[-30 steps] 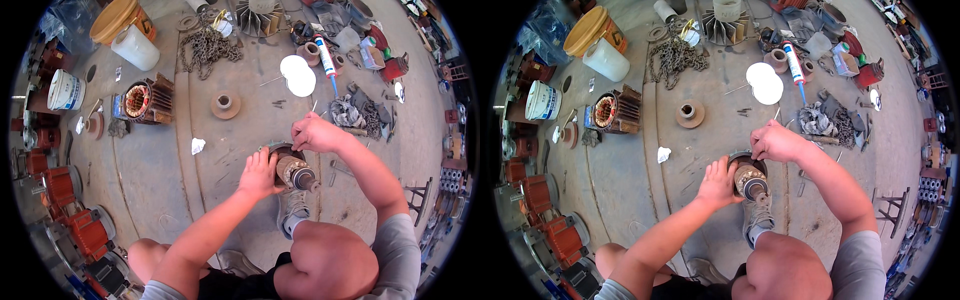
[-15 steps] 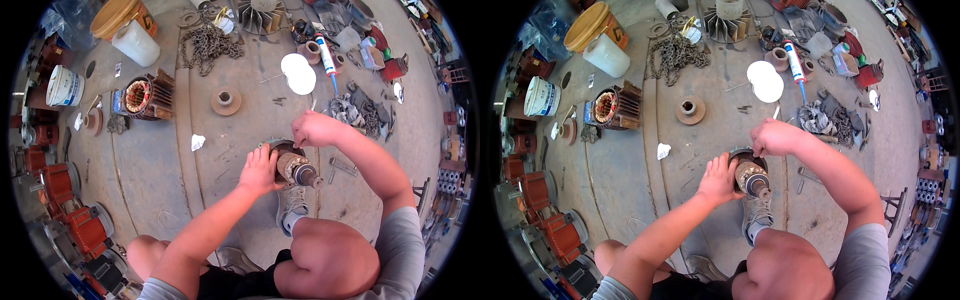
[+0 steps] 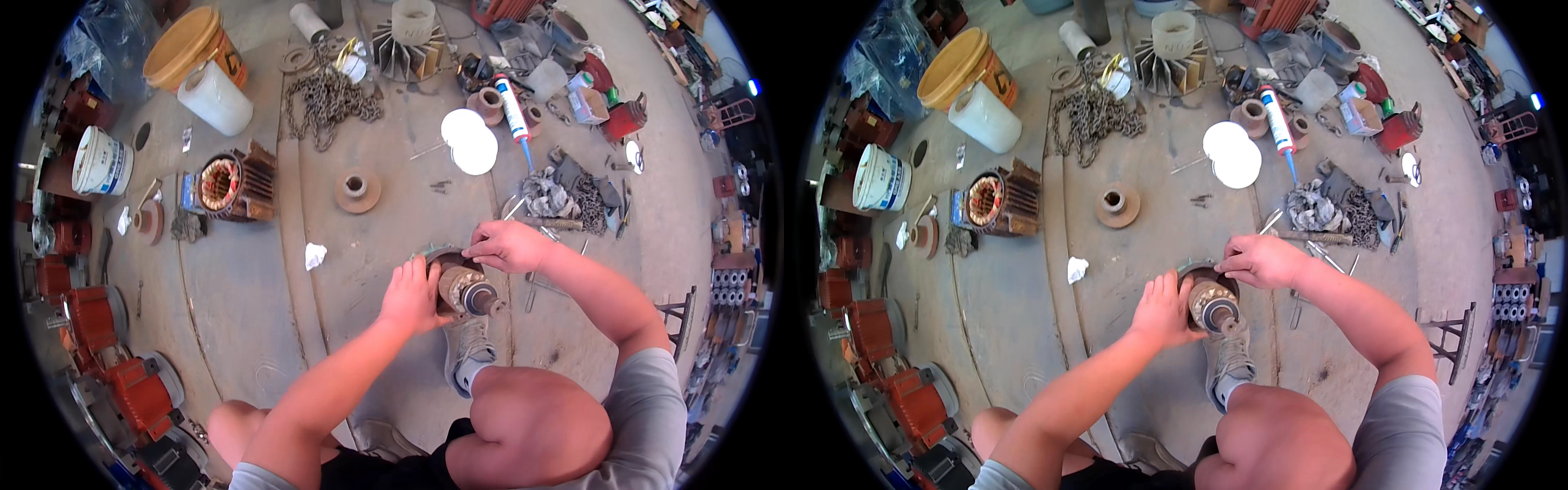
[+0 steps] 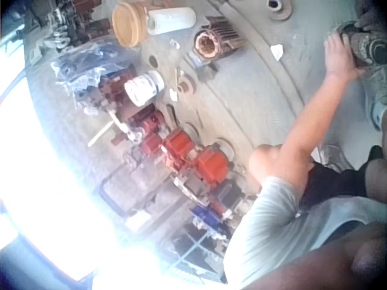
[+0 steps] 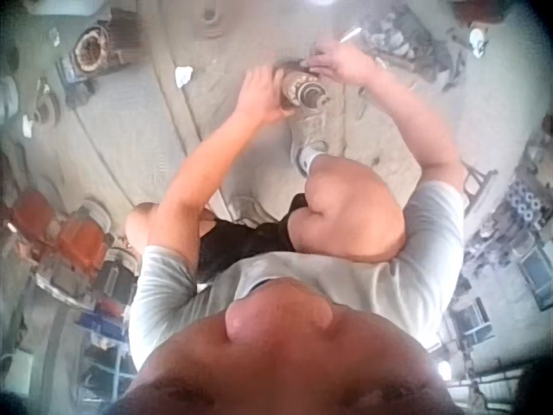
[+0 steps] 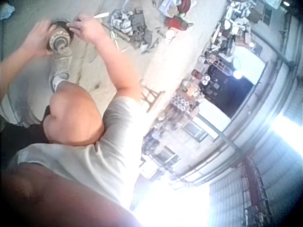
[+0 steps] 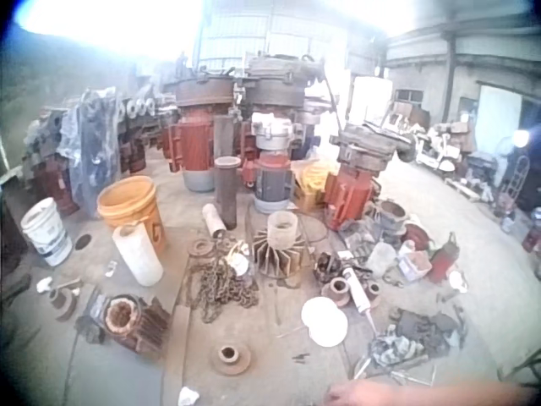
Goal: The person sits on the floor and uses a screwdriver to remove screws from a motor housing. They then separate the housing halves and use a small tool to scrape or clean the interior surface of the housing.
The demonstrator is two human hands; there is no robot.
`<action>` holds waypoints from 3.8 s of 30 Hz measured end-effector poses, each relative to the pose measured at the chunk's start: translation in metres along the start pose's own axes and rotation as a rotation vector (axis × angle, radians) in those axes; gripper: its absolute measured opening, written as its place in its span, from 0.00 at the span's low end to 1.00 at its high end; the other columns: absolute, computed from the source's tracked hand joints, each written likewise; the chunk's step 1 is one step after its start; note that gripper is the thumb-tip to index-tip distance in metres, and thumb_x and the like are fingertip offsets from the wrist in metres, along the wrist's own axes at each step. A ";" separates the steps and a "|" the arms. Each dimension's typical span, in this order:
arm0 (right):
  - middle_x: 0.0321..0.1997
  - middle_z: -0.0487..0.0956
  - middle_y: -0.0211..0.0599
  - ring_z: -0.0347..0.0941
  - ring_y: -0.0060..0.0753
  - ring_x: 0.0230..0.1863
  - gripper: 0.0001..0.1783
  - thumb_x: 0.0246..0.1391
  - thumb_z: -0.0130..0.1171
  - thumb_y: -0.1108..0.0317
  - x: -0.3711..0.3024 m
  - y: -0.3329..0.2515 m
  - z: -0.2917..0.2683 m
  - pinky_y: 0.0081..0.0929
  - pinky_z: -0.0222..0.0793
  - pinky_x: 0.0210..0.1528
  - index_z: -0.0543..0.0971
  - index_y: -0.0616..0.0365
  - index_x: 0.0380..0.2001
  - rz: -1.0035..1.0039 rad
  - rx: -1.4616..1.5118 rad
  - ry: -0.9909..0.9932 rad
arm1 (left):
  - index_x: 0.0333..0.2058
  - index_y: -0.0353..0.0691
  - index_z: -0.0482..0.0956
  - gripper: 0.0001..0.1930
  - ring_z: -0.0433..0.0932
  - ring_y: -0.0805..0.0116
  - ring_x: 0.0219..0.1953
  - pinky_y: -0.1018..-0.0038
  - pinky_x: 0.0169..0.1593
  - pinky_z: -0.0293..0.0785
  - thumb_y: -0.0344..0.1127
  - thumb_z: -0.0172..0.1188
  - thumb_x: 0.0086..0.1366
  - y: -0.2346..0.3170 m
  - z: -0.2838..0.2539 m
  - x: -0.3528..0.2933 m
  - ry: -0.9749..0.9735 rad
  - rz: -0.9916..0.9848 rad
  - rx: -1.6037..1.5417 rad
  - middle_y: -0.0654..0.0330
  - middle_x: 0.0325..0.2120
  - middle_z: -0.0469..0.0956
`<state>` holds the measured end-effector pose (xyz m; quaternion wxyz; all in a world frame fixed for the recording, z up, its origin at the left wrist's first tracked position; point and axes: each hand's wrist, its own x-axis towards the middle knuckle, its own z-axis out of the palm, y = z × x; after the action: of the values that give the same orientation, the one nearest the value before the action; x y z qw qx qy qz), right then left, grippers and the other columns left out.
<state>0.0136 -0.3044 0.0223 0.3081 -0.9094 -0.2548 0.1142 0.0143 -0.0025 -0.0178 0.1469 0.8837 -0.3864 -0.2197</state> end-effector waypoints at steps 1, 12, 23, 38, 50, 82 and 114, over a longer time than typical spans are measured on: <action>0.43 0.85 0.33 0.86 0.48 0.47 0.11 0.67 0.75 0.55 0.000 0.002 -0.007 0.46 0.84 0.48 0.92 0.49 0.44 0.040 -0.048 -0.003 | 0.76 0.37 0.70 0.63 0.71 0.46 0.65 0.55 0.71 0.69 0.71 0.85 0.49 0.000 -0.003 -0.001 -0.016 0.002 0.029 0.46 0.62 0.69; 0.43 0.84 0.38 0.84 0.56 0.43 0.35 0.66 0.60 0.27 -0.048 0.066 0.008 0.52 0.80 0.42 0.84 0.51 0.38 0.428 -0.471 0.152 | 0.64 0.38 0.75 0.54 0.75 0.48 0.60 0.55 0.66 0.72 0.73 0.82 0.51 0.000 -0.008 0.002 0.012 0.055 0.072 0.49 0.54 0.74; 0.39 0.90 0.44 0.85 0.57 0.50 0.43 0.72 0.51 0.22 -0.017 0.071 -0.047 0.54 0.79 0.55 0.91 0.52 0.37 0.325 -0.533 -0.502 | 0.73 0.38 0.70 0.61 0.73 0.45 0.65 0.53 0.73 0.70 0.75 0.82 0.51 0.005 -0.007 0.006 -0.039 0.032 -0.033 0.47 0.59 0.71; 0.29 0.87 0.45 0.86 0.61 0.36 0.41 0.71 0.56 0.24 -0.055 0.031 0.021 0.57 0.80 0.40 0.85 0.54 0.28 0.589 -0.448 -0.045 | 0.65 0.40 0.74 0.56 0.74 0.48 0.59 0.55 0.67 0.71 0.75 0.82 0.49 -0.006 0.003 0.006 0.016 0.024 0.017 0.50 0.54 0.72; 0.32 0.87 0.52 0.86 0.65 0.41 0.40 0.77 0.51 0.29 -0.054 0.038 0.002 0.56 0.81 0.45 0.88 0.55 0.32 0.602 -0.283 -0.132 | 0.69 0.39 0.74 0.59 0.73 0.45 0.60 0.52 0.68 0.72 0.72 0.85 0.47 -0.005 0.001 0.011 -0.012 0.045 -0.027 0.48 0.54 0.71; 0.26 0.85 0.47 0.85 0.61 0.33 0.37 0.72 0.62 0.31 -0.085 -0.083 0.089 0.55 0.79 0.35 0.84 0.54 0.25 0.704 -0.169 0.055 | 0.44 0.43 0.92 0.10 0.87 0.52 0.47 0.57 0.49 0.85 0.36 0.79 0.66 0.026 0.033 -0.044 0.417 -0.046 -0.422 0.59 0.46 0.86; 0.31 0.90 0.47 0.91 0.49 0.35 0.31 0.77 0.63 0.38 -0.071 -0.087 0.059 0.46 0.85 0.44 0.90 0.59 0.39 0.885 0.282 -0.235 | 0.39 0.46 0.95 0.08 0.85 0.51 0.45 0.55 0.49 0.83 0.36 0.81 0.61 0.006 0.017 -0.026 0.246 0.053 -0.417 0.61 0.38 0.88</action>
<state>-0.1020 -0.2540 0.0337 0.3193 -0.8608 0.1417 0.3701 -0.0138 0.0116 -0.0221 0.3779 0.8439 -0.3348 -0.1817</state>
